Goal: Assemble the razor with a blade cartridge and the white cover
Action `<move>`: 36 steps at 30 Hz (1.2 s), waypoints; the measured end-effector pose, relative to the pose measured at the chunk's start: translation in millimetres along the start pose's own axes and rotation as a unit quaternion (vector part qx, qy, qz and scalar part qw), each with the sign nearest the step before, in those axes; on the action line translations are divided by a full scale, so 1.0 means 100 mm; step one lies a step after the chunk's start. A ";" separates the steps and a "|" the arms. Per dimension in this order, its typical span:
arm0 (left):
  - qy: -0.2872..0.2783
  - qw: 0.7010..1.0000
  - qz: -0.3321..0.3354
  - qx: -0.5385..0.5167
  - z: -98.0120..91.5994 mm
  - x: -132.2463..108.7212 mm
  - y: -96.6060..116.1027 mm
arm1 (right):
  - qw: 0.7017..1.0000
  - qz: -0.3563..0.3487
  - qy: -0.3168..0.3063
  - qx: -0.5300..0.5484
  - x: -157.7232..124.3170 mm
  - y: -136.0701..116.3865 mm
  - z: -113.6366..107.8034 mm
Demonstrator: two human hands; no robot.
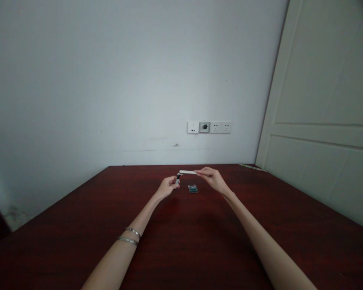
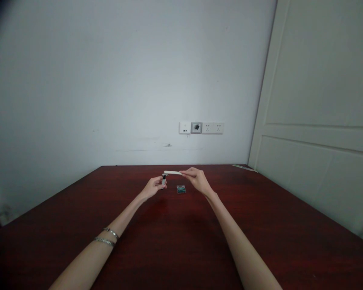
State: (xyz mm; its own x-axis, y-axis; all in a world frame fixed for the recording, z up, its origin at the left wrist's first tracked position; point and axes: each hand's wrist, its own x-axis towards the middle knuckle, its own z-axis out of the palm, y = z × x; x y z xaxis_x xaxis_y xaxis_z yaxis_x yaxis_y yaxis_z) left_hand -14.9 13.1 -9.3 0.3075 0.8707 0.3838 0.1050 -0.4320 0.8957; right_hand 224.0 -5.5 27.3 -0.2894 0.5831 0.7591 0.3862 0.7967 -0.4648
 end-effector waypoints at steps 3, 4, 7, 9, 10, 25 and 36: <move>-0.002 1.000 0.010 -0.003 0.01 0.01 0.00 | 1.000 -0.007 -0.002 -0.004 0.01 -0.04 0.06; -0.001 1.000 0.012 -0.005 0.01 0.01 0.00 | 1.000 -0.007 -0.005 -0.006 0.01 -0.03 0.06; 0.001 1.000 0.013 -0.009 0.00 0.01 0.00 | 1.000 0.001 -0.008 -0.008 0.00 0.02 0.00; 0.005 1.000 0.009 -0.007 -0.01 0.01 -0.01 | 1.000 0.006 -0.004 -0.008 -0.01 0.03 -0.04; 0.007 1.000 0.008 -0.006 -0.01 0.01 -0.01 | 1.000 0.006 -0.001 -0.006 0.00 0.02 -0.04; 0.013 1.000 0.006 -0.003 -0.01 0.00 0.03 | 1.000 -0.001 0.015 -0.007 0.03 -0.05 0.02; 0.021 1.000 0.011 -0.001 -0.05 0.01 0.10 | 1.000 -0.001 0.024 -0.019 -0.01 0.00 0.00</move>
State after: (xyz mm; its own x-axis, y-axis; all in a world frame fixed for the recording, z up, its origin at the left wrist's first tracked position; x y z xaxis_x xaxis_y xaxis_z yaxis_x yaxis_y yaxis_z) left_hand -18.8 10.8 1.3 0.2705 0.8695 0.4132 0.0966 -0.4515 0.8870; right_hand 224.0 -6.7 26.3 -0.2474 0.5723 0.7818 0.4181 0.7910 -0.4467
